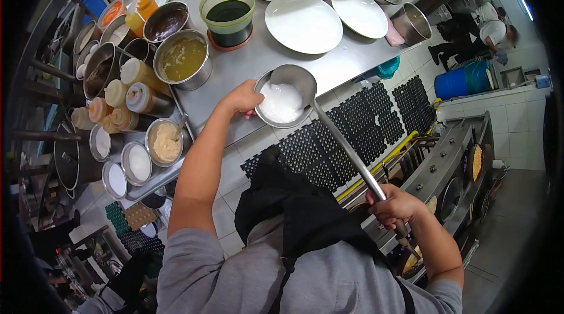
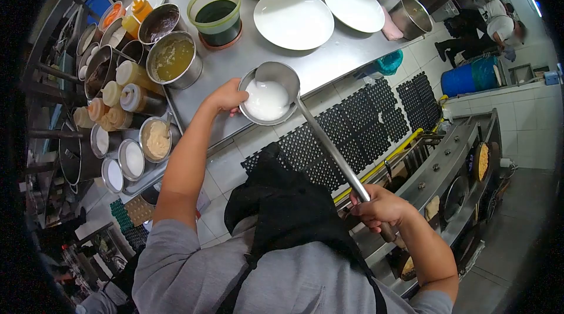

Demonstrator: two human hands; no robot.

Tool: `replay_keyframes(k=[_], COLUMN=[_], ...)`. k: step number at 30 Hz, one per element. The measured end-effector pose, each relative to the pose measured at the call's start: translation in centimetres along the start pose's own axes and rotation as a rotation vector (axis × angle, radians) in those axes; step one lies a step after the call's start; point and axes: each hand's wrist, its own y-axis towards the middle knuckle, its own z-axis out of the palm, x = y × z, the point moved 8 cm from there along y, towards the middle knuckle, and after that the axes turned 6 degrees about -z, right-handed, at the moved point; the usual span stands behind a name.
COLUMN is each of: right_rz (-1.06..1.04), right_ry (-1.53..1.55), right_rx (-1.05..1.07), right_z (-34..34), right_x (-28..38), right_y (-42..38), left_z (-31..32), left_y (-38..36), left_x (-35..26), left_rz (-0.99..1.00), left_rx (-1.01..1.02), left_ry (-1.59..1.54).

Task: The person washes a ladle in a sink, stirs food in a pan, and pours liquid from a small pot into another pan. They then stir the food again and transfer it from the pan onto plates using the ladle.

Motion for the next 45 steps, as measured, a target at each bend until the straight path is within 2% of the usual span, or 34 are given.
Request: replay_keyframes(k=[5, 7, 8, 10, 12, 14, 15, 16, 19, 20, 22, 23, 25, 30, 32, 34, 36, 37, 38, 40, 42, 45], right_rz=[-0.091, -0.184, -0.184, -0.742, -0.457, -0.518, -0.431, -0.428, -0.449, -0.45, -0.165, -0.169, -0.101, -0.088, -0.136, -0.169, -0.173, -0.24, -0.245, -0.481, -0.391, -0.315], right_ry=[-0.201, -0.392, -0.392, -0.872, -0.857, -0.992, -0.956, -0.951, -0.603, -0.597, -0.3, -0.292, 0.032, 0.166, 0.067, 0.185, 0.141, 0.114, 0.186, 0.137, 0.127, 0.384], right_rx=[-0.087, -0.253, -0.252, -0.466, -0.537, -0.601, -0.575, -0.578, -0.281, -0.282, -0.101, -0.104, 0.091, -0.017, -0.103, -0.191, -0.422, -0.532, -0.564, -0.869, -1.026, -1.216], right_z=[-0.1, -0.9, -1.2, -0.4, -0.8, -1.3, -1.6, -1.6, -0.6, -0.8, 0.0, -0.2, 0.8, 0.3, 0.2, 1.2, 1.5, 1.9, 2.9, 4.0, 6.1, 10.3], right_x=[-0.3, -0.4, -1.6, 1.7, 0.9, 0.2, -0.4, -0.6, -2.4, -2.3, -3.4, -2.7, -2.8, -5.0, -6.7, -8.9, -11.6, -13.0, -15.2, -17.4, -20.4, -24.6], right_y=[-0.2, 0.1, 0.9, 0.4, 1.0, 2.5, 3.4, 3.5, 5.2, 5.0, 4.5, 3.9, 2.6, -0.9, -2.7, -4.7, -6.8, -7.8, -8.2, -10.1, -11.8, -12.9], left_z=[0.5, 0.4, 0.7, 1.5, 2.2, 2.4, 2.4, 2.5, 2.4, 2.2, 1.9, 1.7, 1.8, 5.2, 7.1, 9.6, 12.9, 14.8, 17.1, 21.6, 27.0, 35.9], left_y=[-0.7, -1.1, -1.1, -1.3, -2.0, -2.3, -1.9, -1.6, -1.1, -1.1, -1.4, -1.2, -0.8, -0.9, -1.0, -1.0, -1.0, -0.9, -0.9, -0.9, -1.5, -4.2], left_x=[0.4, 0.9, 1.0, 1.2, 0.7, 0.7, 1.1, 1.4, 1.7, 1.7, 0.7, 0.6, 0.3, -2.8, -5.0, -7.7, -10.6, -12.2, -13.5, -16.3, -18.3, -20.8], left_rz=[-0.004, -0.033, -0.033, -0.051, -0.053, -0.057, -0.055, -0.055, -0.053, -0.054, -0.06, -0.058, -0.066, -0.063, -0.061, -0.057, -0.041, -0.03, -0.023, 0.045, 0.069, 0.108], left_rx=[-0.012, -0.101, -0.102, -0.087, -0.114, -0.141, -0.137, -0.135, -0.108, -0.107, -0.106, -0.101, -0.05, 0.059, 0.112, 0.129, 0.204, 0.237, 0.29, 0.339, 0.47, 0.648], left_ry=[-0.05, -0.161, -0.161, -0.247, -0.265, -0.281, -0.298, -0.317, -0.296, -0.291, -0.225, -0.216, -0.159, -0.066, -0.016, -0.021, 0.058, 0.088, 0.145, 0.221, 0.328, 0.482])
